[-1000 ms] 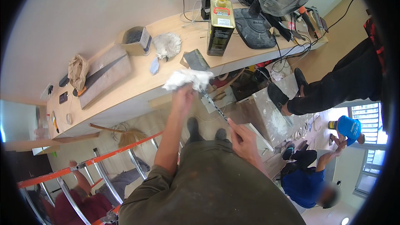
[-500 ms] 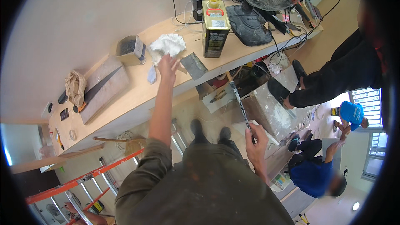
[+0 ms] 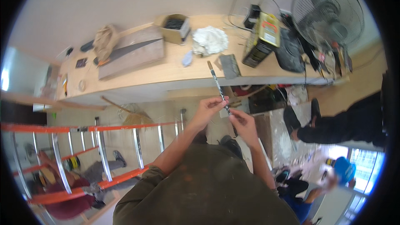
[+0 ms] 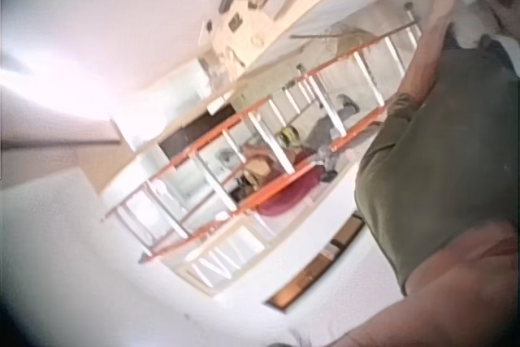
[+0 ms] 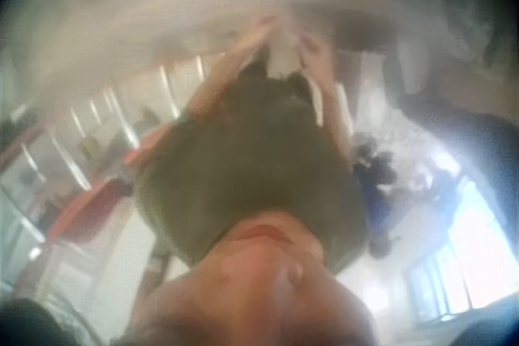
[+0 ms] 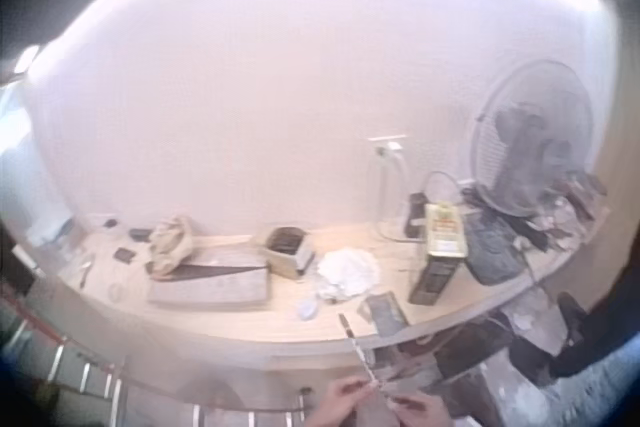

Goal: The person rinses a paintbrush under running water at a bathroom sink, then wipes it with a paper towel. They move to a workbench and wrap the brush handle with masking tape, pressing the tape around the handle multiple times.

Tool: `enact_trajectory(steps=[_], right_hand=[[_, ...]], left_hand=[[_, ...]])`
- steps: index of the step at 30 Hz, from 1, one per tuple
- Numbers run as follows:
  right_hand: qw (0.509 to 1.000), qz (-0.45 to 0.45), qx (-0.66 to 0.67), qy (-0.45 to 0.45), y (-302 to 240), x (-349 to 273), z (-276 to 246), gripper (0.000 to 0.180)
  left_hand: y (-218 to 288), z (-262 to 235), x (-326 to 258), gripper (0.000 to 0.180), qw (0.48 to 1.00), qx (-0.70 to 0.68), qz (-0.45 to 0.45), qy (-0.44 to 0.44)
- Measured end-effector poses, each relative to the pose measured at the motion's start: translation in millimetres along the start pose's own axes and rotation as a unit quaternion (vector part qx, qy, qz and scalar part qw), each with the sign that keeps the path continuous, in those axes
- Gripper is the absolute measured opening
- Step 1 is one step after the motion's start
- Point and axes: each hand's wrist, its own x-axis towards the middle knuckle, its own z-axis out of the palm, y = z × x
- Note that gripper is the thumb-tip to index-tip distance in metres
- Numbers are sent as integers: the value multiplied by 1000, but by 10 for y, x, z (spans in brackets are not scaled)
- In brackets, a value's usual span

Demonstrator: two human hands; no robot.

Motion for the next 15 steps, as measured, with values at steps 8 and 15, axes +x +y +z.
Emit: enact_trajectory(steps=[8, 15], right_hand=[[865, 211, -305, -337, 2784, 146, -1085, 76], [761, 191, -439, -438, 3390, -309, -1380, 61]], left_hand=[[-10, -355, -632, 18, 862, 430, 150, 225], [-973, -235, -1998, 16, 782, 474, 0, 405]])
